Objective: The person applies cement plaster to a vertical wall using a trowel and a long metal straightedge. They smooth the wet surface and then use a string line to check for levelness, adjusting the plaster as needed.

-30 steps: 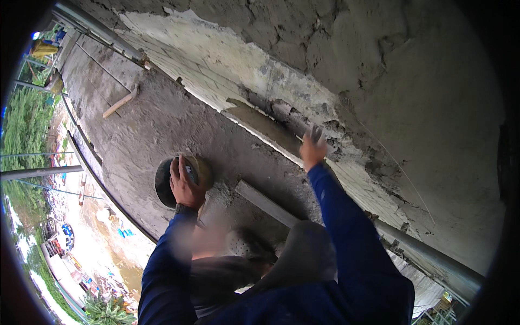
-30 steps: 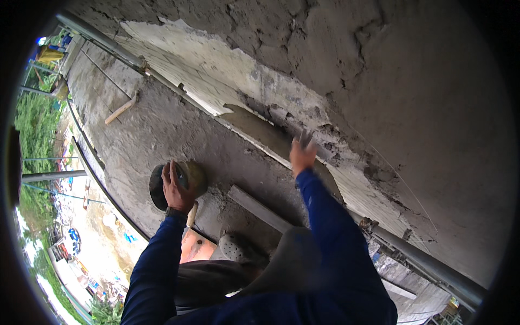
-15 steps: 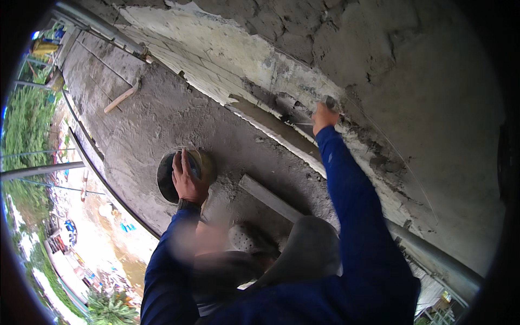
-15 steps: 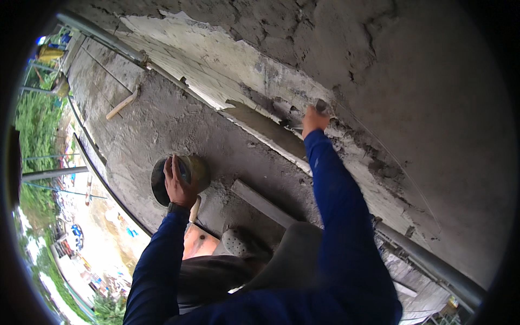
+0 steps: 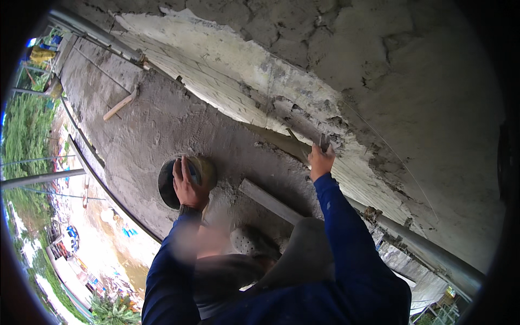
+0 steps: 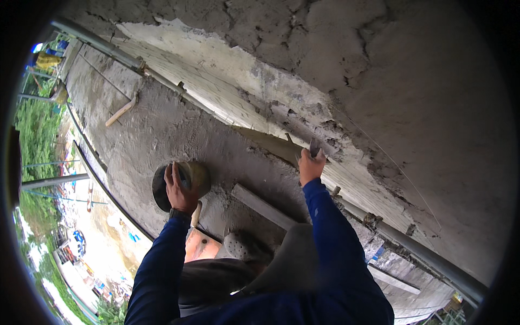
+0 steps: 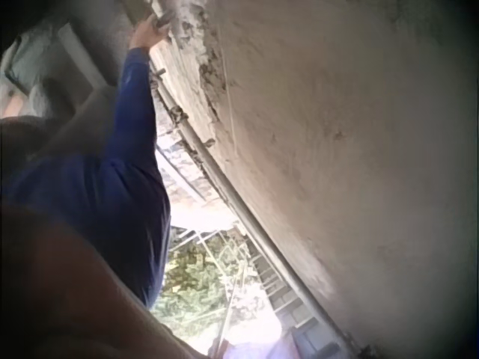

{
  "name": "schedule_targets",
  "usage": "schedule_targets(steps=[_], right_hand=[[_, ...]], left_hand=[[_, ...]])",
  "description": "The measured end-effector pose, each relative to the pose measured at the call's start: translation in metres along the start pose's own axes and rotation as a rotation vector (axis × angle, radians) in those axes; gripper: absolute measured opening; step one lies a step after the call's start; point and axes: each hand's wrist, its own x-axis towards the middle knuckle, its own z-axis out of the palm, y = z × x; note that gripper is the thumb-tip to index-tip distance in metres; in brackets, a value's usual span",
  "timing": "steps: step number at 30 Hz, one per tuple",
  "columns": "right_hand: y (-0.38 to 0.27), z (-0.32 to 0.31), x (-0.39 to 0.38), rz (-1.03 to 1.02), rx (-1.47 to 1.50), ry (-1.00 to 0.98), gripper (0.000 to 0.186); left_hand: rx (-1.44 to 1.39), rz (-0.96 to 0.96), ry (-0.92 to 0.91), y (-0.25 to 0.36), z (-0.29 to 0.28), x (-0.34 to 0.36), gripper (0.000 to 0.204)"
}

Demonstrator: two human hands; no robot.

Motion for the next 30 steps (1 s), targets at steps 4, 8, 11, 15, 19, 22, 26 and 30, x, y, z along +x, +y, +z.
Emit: schedule_targets(steps=[4, 8, 11, 15, 19, 22, 26, 30], right_hand=[[-0.017, -0.022, -0.025, -0.134, -0.190, -0.018, 0.015], [-0.031, -0.057, -0.066, -0.264, -0.482, -0.024, 0.014], [-0.061, -0.058, -0.105, -0.310, -0.580, -0.051, 0.014], [-0.079, -0.067, -0.148, -0.260, -0.587, -0.047, 0.015], [-0.085, -0.085, -0.168, -0.205, -0.609, -0.072, 0.020], [-0.089, -0.086, -0.174, -0.291, -0.591, -0.049, 0.023], [-0.078, -0.099, -0.177, -0.214, -0.548, 0.024, 0.025], [-0.078, -0.100, -0.176, -0.272, -0.580, -0.033, 0.026]], left_hand=[[-0.034, 0.059, 0.086, -0.012, 0.011, -0.005, 0.087], [-0.040, 0.105, 0.063, -0.010, 0.011, -0.005, 0.086], [-0.064, 0.099, 0.013, -0.016, 0.011, -0.008, 0.090], [-0.055, 0.105, -0.014, -0.015, 0.019, -0.002, 0.090], [0.016, 0.185, -0.005, -0.022, 0.022, -0.001, 0.086], [0.039, 0.206, 0.013, -0.021, 0.022, 0.000, 0.083], [0.023, 0.223, -0.002, -0.009, 0.028, 0.003, 0.080], [0.024, 0.187, 0.003, -0.007, 0.015, -0.006, 0.078]])
